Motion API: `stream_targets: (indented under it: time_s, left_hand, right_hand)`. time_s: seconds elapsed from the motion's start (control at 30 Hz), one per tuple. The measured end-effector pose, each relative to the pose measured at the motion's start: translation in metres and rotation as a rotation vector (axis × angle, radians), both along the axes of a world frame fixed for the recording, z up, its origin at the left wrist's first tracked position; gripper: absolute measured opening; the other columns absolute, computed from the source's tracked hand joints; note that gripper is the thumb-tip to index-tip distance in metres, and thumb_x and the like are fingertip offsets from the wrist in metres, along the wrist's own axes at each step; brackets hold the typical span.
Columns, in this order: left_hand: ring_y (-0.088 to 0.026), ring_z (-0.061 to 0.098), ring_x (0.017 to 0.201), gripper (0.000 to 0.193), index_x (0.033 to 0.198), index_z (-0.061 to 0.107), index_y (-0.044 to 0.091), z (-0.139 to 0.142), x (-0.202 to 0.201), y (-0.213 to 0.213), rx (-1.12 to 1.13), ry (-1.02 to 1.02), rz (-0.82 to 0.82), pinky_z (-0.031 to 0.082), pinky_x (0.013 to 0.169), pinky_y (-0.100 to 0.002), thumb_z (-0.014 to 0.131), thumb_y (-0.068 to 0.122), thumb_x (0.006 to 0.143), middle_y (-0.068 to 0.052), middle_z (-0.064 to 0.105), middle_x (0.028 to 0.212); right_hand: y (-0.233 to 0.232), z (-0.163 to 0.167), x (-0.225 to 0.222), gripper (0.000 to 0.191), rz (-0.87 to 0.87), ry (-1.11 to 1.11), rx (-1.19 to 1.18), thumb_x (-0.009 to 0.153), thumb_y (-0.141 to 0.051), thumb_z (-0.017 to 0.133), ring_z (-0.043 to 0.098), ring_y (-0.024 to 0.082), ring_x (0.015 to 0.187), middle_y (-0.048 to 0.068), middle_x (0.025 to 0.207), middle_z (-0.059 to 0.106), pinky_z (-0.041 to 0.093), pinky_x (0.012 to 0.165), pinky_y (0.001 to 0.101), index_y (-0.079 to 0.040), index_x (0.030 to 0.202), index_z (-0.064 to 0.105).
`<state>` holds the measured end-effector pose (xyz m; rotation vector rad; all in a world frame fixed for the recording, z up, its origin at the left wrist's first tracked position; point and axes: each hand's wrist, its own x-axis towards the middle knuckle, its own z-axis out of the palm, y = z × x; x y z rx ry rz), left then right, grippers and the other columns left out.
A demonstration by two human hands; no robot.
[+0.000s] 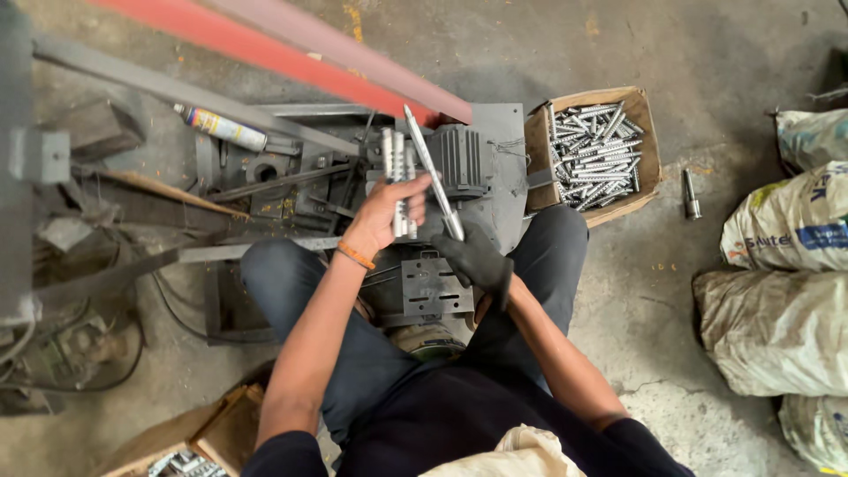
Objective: The person sits on the floor beside a belt grinding machine, picks up handfuls of threaded metal rods from a cardboard box, and holds the rods against the running abrasive belt to grind and polish their surfaces, rotating and repositioning them before setting finished rods aside.
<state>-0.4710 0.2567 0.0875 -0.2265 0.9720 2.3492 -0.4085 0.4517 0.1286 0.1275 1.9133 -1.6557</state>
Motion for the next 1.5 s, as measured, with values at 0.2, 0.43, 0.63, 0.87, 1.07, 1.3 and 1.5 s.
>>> stream_targets:
  time_s: [0.2, 0.43, 0.63, 0.87, 1.07, 1.3, 1.5]
  left_hand:
    - [-0.01, 0.046, 0.053, 0.03, 0.115, 0.068, 0.003, -0.033, -0.004, -0.026, -0.078, -0.102, 0.251, 0.042, 0.053, -0.029, 0.077, 0.021, 0.092, 0.004, 0.045, 0.063]
    - [-0.01, 0.046, 0.053, 0.027, 0.112, 0.07, 0.006, -0.055, -0.011, -0.028, 0.015, -0.105, 0.363, 0.044, 0.055, -0.031, 0.076, 0.024, 0.092, 0.004, 0.045, 0.063]
    - [-0.011, 0.047, 0.055, 0.025, 0.111, 0.07, 0.006, -0.054, -0.017, -0.025, 0.118, -0.118, 0.401, 0.044, 0.057, -0.03, 0.076, 0.022, 0.092, 0.003, 0.046, 0.066]
    - [-0.012, 0.047, 0.055, 0.021, 0.102, 0.068, 0.008, -0.041, -0.017, -0.028, 0.119, -0.136, 0.487, 0.044, 0.056, -0.031, 0.078, 0.021, 0.089, 0.003, 0.047, 0.066]
    - [-0.012, 0.047, 0.056, 0.018, 0.096, 0.067, 0.01, -0.038, -0.017, -0.031, 0.108, -0.154, 0.519, 0.043, 0.056, -0.031, 0.079, 0.022, 0.09, 0.003, 0.047, 0.066]
    - [-0.011, 0.046, 0.057, 0.018, 0.093, 0.065, 0.011, -0.041, -0.019, -0.031, 0.136, -0.155, 0.537, 0.042, 0.056, -0.03, 0.079, 0.02, 0.089, 0.003, 0.045, 0.066]
    - [-0.011, 0.045, 0.056, 0.018, 0.095, 0.064, 0.012, -0.042, -0.021, -0.032, 0.134, -0.174, 0.565, 0.041, 0.056, -0.03, 0.08, 0.019, 0.089, 0.004, 0.044, 0.065]
  right_hand:
    - [-0.018, -0.034, -0.049, 0.015, -0.135, 0.063, 0.028, 0.091, -0.021, 0.063, 0.043, 0.012, 0.035, 0.001, 0.052, 0.048, 0.035, 0.032, 0.0311, -0.007, 0.095, 0.059]
    - [-0.051, -0.097, -0.095, 0.016, -0.139, 0.103, 0.084, 0.09, -0.015, 0.061, 0.05, 0.016, 0.038, 0.006, 0.054, 0.052, 0.041, 0.032, 0.0343, -0.003, 0.086, 0.051]
    - [-0.072, -0.102, -0.106, 0.017, -0.177, 0.113, 0.216, 0.086, -0.014, 0.061, 0.057, 0.021, 0.037, 0.01, 0.056, 0.057, 0.046, 0.031, 0.0389, 0.0, 0.078, 0.055]
    - [-0.08, -0.1, -0.109, 0.018, -0.114, 0.184, 0.272, 0.084, -0.015, 0.063, 0.06, 0.021, 0.045, 0.011, 0.058, 0.059, 0.048, 0.04, 0.0384, 0.001, 0.077, 0.059]
    - [-0.088, -0.091, -0.108, 0.02, -0.092, 0.222, 0.262, 0.084, -0.016, 0.065, 0.062, 0.02, 0.05, 0.011, 0.06, 0.061, 0.048, 0.045, 0.0384, 0.002, 0.075, 0.061]
    - [-0.09, -0.081, -0.109, 0.025, -0.092, 0.073, 0.228, 0.085, -0.017, 0.064, 0.061, 0.026, 0.047, 0.012, 0.059, 0.06, 0.048, 0.04, 0.0426, 0.005, 0.075, 0.059]
    - [-0.091, -0.097, -0.119, 0.024, -0.075, 0.214, 0.314, 0.084, -0.017, 0.064, 0.066, 0.023, 0.053, 0.014, 0.062, 0.064, 0.051, 0.048, 0.0416, 0.006, 0.078, 0.066]
